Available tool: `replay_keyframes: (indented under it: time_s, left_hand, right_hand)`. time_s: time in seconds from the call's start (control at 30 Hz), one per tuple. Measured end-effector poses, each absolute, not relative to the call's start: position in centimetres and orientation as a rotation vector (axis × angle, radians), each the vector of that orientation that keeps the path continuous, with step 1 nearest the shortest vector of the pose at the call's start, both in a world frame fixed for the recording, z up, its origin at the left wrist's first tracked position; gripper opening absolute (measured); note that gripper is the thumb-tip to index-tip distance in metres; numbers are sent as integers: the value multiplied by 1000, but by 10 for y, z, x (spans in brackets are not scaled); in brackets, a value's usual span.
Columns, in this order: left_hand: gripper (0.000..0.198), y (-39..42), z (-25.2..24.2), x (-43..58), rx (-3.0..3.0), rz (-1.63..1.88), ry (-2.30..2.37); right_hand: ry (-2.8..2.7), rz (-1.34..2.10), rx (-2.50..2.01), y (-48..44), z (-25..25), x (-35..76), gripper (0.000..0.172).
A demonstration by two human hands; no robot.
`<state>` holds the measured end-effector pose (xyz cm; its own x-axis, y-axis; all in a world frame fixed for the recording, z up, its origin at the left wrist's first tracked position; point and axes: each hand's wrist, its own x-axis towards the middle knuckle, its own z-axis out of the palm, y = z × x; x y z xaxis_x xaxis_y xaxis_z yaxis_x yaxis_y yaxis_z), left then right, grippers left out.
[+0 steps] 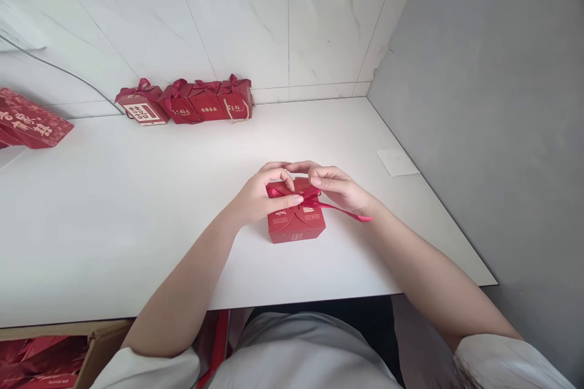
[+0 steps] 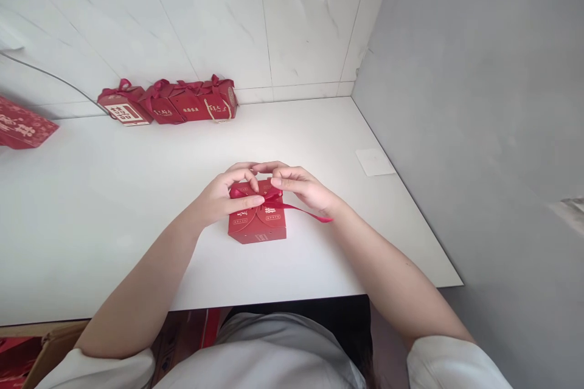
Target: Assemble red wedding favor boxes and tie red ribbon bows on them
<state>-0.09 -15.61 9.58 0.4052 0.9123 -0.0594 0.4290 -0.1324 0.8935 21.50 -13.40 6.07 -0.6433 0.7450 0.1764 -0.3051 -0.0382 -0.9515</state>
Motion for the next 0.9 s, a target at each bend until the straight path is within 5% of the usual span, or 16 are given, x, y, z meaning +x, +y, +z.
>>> replay_keyframes:
  time_s: [0.5, 0.6, 0.8, 0.9]
  left_hand:
    - [20, -151, 103, -12, 1786, 451, 1050]
    - [22, -151, 110, -19, 1796, 375, 1030]
    - [29, -154, 123, -34, 1842, 526, 1210]
    - [37, -154, 127, -44, 1796, 493, 1394]
  right_hand:
    - [-1620, 1661, -523, -120, 51, 197, 27]
    - [-1605, 1499, -740, -123, 62, 214, 22]
    - [-1933, 1270, -1050, -137, 97, 255, 47]
    - [-2024, 1044, -1063, -148, 107, 252, 38]
